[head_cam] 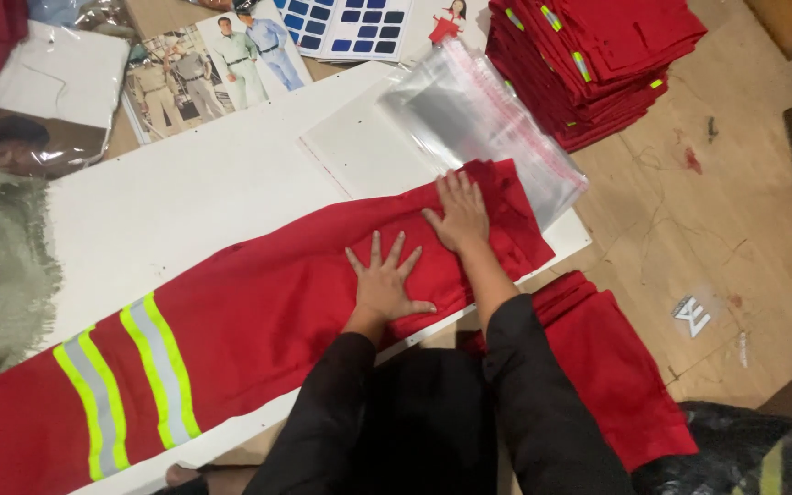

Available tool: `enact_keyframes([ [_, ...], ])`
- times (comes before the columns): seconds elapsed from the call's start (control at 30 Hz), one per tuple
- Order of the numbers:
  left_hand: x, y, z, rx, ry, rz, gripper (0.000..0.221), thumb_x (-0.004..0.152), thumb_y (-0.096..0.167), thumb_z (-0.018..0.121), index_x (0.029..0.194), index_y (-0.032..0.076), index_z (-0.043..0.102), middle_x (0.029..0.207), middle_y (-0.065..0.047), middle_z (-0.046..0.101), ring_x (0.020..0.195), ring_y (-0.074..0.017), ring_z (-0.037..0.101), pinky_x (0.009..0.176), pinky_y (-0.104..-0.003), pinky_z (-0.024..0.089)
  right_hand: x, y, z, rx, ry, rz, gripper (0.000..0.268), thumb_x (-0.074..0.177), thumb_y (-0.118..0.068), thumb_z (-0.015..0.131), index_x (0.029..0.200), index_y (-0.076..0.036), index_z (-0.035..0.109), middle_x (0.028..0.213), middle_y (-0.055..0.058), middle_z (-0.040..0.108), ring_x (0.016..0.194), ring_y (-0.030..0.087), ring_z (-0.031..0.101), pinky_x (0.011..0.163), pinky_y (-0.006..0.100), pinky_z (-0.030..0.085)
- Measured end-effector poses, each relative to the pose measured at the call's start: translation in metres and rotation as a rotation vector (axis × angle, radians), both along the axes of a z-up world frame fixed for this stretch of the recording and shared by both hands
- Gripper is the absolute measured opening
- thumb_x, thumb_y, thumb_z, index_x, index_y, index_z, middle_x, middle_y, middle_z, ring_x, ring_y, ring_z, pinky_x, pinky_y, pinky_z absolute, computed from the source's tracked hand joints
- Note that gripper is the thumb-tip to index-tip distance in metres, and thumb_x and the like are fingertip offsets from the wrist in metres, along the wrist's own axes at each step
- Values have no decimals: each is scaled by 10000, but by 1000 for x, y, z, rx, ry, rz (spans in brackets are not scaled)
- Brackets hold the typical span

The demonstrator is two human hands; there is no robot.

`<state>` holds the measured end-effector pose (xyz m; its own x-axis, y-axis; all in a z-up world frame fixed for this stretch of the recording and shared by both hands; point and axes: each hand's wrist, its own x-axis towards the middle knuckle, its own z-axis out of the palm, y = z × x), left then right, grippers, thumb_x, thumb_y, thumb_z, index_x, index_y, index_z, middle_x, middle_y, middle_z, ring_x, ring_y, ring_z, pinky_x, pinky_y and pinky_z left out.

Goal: Folding red work pants with reflective stripes on a board and trimming loose threads with snips.

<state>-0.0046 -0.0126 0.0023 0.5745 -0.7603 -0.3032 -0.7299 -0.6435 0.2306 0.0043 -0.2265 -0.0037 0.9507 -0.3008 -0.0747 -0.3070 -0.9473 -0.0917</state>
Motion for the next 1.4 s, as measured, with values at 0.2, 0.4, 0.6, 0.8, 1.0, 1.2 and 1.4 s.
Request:
enact_keyframes([
  [0.2, 5, 7, 8, 53, 77, -13, 1186, 617, 989, 480, 1622, 422, 205, 1741, 26, 95, 1575, -439, 17, 1089, -880, 53, 3, -11, -27, 66, 112, -104, 819, 1012, -680, 382, 1655, -190, 251, 1735, 68, 161, 1606, 261, 76, 1307, 458, -14],
  [0.4, 4, 13, -16, 8, 83, -48, 1119, 704, 960, 440, 1630, 377, 204, 1742, 2, 91, 1583, -411, 1, 1126, -855, 29, 9, -17, -36, 61, 136, -115, 868, 993, -719, 393, 1666, -204, 204, 1744, 63, 113, 1609, 254, 39, 1310, 456, -40],
  [0.6, 1, 85, -41, -341, 117, 28, 612, 1038, 568, 378, 1583, 290, 379, 1694, -25, 285, 1567, -314, 221, 1221, -682, 107, 2, 0, -31, 125, 98, -60, 881, 995, -691, 437, 1667, -176, 196, 1739, 129, 53, 1600, 343, 3, 1277, 577, -53],
  [0.8, -28, 137, -16, -116, 26, 142, 906, 837, 789, 534, 1591, 323, 350, 1712, -40, 221, 1575, -376, 122, 1193, -752, 56, -81, 57, -24, -22, 29, 310, 861, 914, -697, 517, 1624, -246, 335, 1685, 164, 285, 1562, 400, 217, 1209, 692, 126],
  [1.0, -39, 143, -18, 7, 31, 117, 1042, 757, 877, 524, 1625, 363, 261, 1733, -19, 159, 1588, -381, 59, 1166, -792, 21, -100, -29, -31, -13, 153, 14, 808, 1014, -662, 414, 1653, -187, 273, 1723, 112, 211, 1596, 291, 156, 1284, 552, 49],
  [1.2, -68, 144, -44, -115, -1, -103, 698, 980, 613, 443, 1610, 349, 300, 1720, -29, 192, 1584, -345, 112, 1210, -720, 64, -126, -60, -11, 463, -243, -173, 350, 994, -392, 660, 1344, -397, 659, 1394, -83, 601, 1361, 189, 485, 1139, 462, 311],
  [1.4, -74, 144, -36, -49, -15, -153, 659, 1011, 636, 350, 1615, 387, 265, 1720, 6, 182, 1590, -314, 82, 1229, -680, 56, -192, -116, -18, 379, -787, -524, 119, 922, -206, 792, 1039, -204, 816, 919, 13, 710, 733, 188, 654, 650, 303, 536],
])
